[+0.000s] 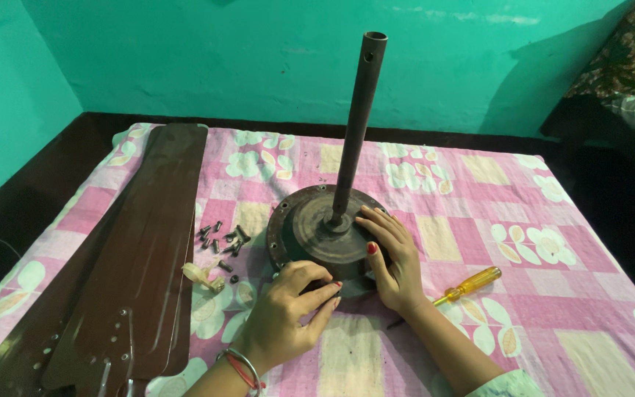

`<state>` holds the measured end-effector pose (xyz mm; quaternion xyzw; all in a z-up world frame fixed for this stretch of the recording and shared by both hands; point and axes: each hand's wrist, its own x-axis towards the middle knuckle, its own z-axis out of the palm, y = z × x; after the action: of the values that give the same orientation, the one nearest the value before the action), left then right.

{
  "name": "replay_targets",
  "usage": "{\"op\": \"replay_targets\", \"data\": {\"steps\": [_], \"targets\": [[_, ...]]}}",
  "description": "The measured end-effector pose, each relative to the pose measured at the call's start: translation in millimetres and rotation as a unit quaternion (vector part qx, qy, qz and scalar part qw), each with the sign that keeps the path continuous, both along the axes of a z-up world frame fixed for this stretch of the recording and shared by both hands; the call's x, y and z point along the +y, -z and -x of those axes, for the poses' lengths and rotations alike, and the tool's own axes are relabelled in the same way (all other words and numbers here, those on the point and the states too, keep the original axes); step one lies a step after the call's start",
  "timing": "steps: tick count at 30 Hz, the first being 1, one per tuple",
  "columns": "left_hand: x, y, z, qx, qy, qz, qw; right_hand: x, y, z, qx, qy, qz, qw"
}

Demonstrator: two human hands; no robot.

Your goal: The person assembles a ceiling fan motor by inserting a metal rod into the motor housing, aligning the stator and rotor, and securing the assembly with screws using a screwdriver. The person handles the motor housing, metal rod, and screws throughout the process.

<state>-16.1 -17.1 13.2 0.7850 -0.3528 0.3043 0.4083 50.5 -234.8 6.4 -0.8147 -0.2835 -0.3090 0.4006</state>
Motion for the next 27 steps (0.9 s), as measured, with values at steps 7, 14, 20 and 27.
{"op": "replay_targets", "data": {"steps": [7,14,20,27], "targets": [[0,0,1,-0.001,-0.039,0.021,0.999,-4,12,-3,-0.001,0.017,-0.026,1.000],[13,24,-26,0.031,-0.296,0.119,0.947,-21,37,-30,0.275,0.154,-0.171,0.933],[31,44,-46,0.366,-0.252,0.158,0.882,-39,38,-42,0.489,0.107,-0.200,0.842],[23,39,-83,0.463,-0.200,0.333,0.797,-38,45,-46,0.411,0.114,-0.194,0.883]]}}
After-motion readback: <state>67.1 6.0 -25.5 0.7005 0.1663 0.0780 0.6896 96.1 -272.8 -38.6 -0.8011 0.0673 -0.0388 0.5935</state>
